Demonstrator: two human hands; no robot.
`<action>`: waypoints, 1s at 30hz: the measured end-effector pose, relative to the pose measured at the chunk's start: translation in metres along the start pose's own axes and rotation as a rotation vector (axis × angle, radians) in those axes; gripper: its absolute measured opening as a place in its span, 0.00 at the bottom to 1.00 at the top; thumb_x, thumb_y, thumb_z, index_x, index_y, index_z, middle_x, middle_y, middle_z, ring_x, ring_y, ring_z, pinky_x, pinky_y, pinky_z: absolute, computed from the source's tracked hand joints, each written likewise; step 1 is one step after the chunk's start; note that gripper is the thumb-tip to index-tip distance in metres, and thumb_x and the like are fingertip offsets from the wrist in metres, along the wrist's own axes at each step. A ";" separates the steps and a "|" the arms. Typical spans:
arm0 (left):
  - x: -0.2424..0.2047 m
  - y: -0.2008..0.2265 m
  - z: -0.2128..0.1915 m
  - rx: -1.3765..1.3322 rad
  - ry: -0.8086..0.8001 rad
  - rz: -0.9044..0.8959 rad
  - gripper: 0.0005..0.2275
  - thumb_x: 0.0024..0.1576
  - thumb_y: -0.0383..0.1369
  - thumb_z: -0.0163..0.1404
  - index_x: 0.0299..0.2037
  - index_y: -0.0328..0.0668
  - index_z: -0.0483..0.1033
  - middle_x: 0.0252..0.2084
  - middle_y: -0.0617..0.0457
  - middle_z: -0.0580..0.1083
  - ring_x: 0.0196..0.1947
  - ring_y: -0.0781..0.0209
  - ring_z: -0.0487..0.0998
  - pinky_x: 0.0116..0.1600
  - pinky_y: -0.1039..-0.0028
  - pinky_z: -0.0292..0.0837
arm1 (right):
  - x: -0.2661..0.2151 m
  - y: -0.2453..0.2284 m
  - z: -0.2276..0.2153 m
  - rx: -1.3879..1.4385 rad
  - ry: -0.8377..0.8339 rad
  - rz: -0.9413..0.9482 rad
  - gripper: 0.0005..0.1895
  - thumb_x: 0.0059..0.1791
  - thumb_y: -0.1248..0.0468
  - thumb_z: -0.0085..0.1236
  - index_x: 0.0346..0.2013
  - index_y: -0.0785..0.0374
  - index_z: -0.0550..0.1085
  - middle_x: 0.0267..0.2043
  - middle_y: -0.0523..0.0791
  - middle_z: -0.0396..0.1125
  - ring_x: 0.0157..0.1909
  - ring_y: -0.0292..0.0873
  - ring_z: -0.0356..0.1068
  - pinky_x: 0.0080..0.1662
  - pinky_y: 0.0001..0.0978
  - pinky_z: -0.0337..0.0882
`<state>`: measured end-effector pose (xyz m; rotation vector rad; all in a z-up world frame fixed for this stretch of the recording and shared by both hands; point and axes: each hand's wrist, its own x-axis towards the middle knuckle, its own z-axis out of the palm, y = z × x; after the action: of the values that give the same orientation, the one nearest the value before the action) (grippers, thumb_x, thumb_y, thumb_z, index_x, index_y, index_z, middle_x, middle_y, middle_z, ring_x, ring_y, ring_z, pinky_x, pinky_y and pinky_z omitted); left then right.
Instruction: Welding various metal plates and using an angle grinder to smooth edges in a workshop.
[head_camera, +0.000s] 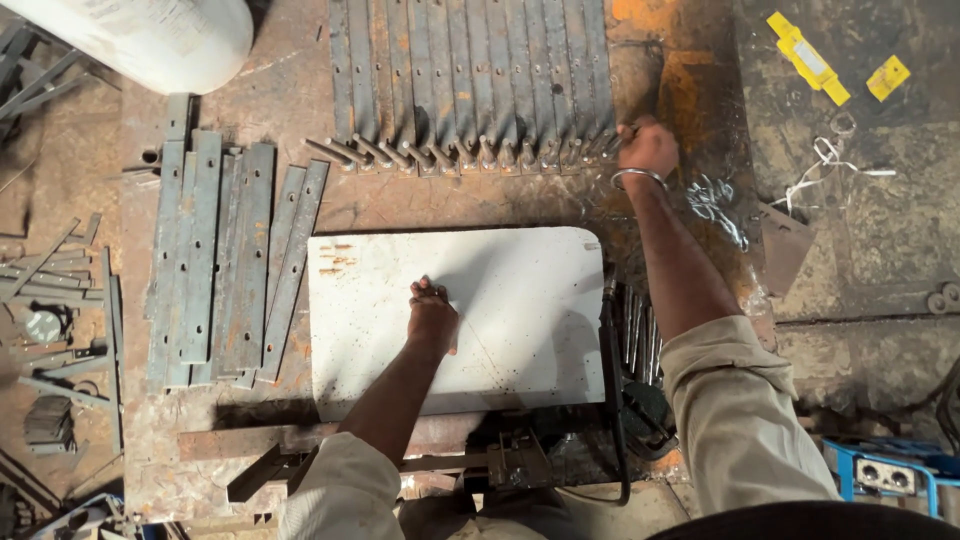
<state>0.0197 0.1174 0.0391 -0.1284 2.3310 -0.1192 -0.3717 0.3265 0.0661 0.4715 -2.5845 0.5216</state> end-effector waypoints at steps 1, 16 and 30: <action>0.002 0.000 0.002 0.000 -0.003 0.003 0.58 0.43 0.54 0.69 0.73 0.18 0.45 0.71 0.12 0.47 0.72 0.19 0.53 0.70 0.53 0.61 | 0.003 0.008 0.007 -0.009 0.002 -0.020 0.17 0.48 0.51 0.70 0.29 0.60 0.77 0.30 0.54 0.72 0.34 0.62 0.72 0.35 0.55 0.71; 0.002 0.000 0.003 -0.027 0.012 -0.003 0.60 0.41 0.54 0.70 0.73 0.18 0.45 0.70 0.11 0.49 0.72 0.19 0.52 0.70 0.52 0.60 | 0.014 0.030 0.020 -0.080 0.034 0.050 0.18 0.48 0.48 0.70 0.27 0.59 0.78 0.29 0.52 0.72 0.32 0.61 0.73 0.33 0.54 0.72; 0.003 0.000 0.004 0.007 -0.030 0.024 0.60 0.43 0.55 0.69 0.73 0.16 0.43 0.71 0.11 0.47 0.72 0.18 0.52 0.71 0.53 0.59 | 0.005 0.040 0.014 0.001 0.065 0.334 0.20 0.49 0.48 0.68 0.29 0.62 0.77 0.29 0.53 0.73 0.30 0.63 0.73 0.30 0.58 0.70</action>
<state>0.0200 0.1166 0.0340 -0.0987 2.3014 -0.1123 -0.3973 0.3536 0.0458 0.0186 -2.6108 0.6366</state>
